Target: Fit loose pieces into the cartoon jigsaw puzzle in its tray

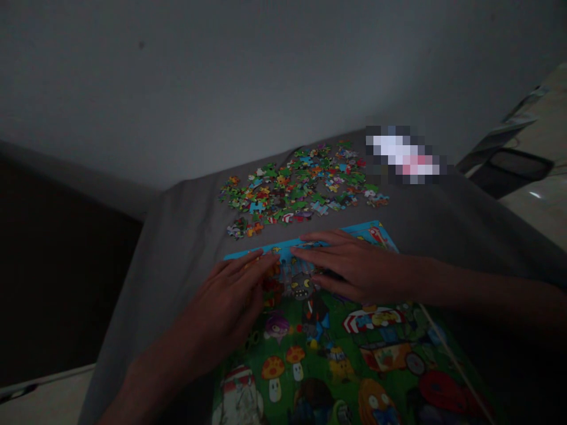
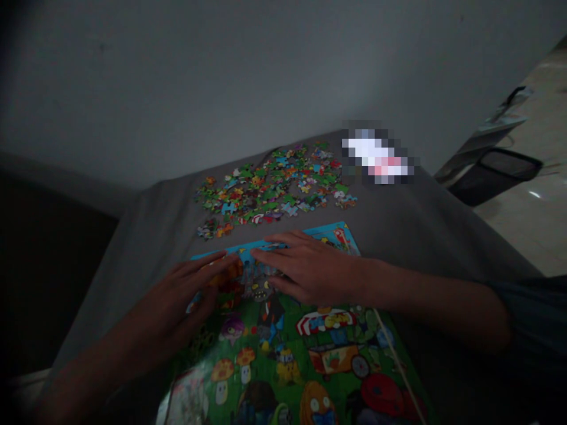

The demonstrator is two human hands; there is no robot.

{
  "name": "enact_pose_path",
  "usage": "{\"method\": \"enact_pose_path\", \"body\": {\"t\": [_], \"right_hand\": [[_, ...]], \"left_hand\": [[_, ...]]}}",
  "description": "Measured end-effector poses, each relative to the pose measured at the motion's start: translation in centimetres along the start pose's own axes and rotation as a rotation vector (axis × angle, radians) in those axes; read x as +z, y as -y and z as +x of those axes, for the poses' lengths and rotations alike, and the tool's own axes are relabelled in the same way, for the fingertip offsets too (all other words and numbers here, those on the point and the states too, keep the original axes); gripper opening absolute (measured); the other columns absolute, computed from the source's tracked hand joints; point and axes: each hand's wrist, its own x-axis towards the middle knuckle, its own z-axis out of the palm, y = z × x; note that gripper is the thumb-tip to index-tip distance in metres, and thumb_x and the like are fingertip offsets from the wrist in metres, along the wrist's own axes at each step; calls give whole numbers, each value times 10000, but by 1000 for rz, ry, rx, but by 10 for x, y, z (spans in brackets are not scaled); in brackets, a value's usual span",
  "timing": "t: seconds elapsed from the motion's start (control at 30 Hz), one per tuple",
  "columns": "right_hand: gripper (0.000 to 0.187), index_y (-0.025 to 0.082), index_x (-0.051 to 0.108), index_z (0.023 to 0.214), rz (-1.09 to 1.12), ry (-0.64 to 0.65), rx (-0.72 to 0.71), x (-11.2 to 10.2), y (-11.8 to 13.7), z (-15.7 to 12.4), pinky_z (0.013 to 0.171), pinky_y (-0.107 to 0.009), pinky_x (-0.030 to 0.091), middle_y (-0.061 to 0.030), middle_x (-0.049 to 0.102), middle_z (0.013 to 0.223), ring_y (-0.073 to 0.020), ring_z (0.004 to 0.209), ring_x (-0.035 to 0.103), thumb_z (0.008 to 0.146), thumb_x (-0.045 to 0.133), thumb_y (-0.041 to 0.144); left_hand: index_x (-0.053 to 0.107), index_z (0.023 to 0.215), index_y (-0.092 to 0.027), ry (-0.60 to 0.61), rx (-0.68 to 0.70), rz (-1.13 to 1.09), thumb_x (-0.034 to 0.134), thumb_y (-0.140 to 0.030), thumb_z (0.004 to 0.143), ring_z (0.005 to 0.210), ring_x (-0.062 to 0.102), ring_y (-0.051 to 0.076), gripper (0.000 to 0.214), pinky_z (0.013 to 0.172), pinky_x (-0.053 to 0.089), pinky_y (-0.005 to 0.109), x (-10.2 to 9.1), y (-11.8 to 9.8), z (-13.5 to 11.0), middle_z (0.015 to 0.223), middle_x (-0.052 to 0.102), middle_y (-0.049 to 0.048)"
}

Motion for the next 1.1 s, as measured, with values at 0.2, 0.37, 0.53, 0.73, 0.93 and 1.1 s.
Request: {"method": "enact_pose_path", "body": {"t": [0.2, 0.37, 0.53, 0.73, 0.93, 1.1], "right_hand": [[436, 133, 536, 1445, -41, 6, -49, 2, -2, 0, 1152, -487, 411, -133, 623, 1414, -262, 1421, 438, 1044, 462, 289], [424, 153, 552, 1438, -38, 38, -75, 0, -1, 1, 1172, -504, 378, -94, 610, 1448, -274, 1458, 397, 1050, 451, 292], [513, 194, 440, 1539, -31, 153, -40, 3, 2, 0, 1177, -559, 355, -69, 517, 1547, -315, 1517, 318, 1066, 426, 394], [557, 177, 405, 1559, -23, 162, -27, 4, 3, 1, 1200, -529, 330, -85, 515, 1547, -300, 1530, 296, 1075, 387, 450], [512, 112, 461, 1514, -72, 18, -61, -14, 0, 0, 1199, -491, 346, -148, 540, 1513, -259, 1526, 302, 1070, 414, 362], [480, 172, 482, 1507, -86, -104, -74, -24, -5, -3, 1190, -496, 366, -108, 590, 1466, -252, 1483, 368, 1045, 455, 300]], "left_hand": [[497, 1441, -179, 8, 19, 74, 373, -196, 1038, 1293, 608, 243, 422, 1036, 547, 471, 1, 2, 1, 1422, 631, 104], [500, 1465, -207, 26, 78, 168, 407, -240, 1052, 1378, 533, 277, 424, 1063, 516, 500, 4, 1, -2, 1518, 556, 60], [547, 1433, -167, 41, 120, 206, 388, -271, 1073, 1353, 549, 281, 408, 1048, 513, 494, 9, -4, 2, 1463, 609, 60], [567, 1418, -152, 27, 140, 247, 393, -283, 1077, 1320, 576, 274, 404, 1045, 506, 468, 11, -5, 2, 1451, 620, 67], [588, 1399, -141, 18, 106, 300, 341, -283, 1082, 1280, 608, 301, 427, 975, 544, 491, 12, -4, 1, 1413, 648, 77], [616, 1364, -138, 12, 103, 264, 366, -306, 1083, 1276, 611, 290, 412, 1002, 546, 479, 13, -6, 7, 1414, 647, 85]]}}
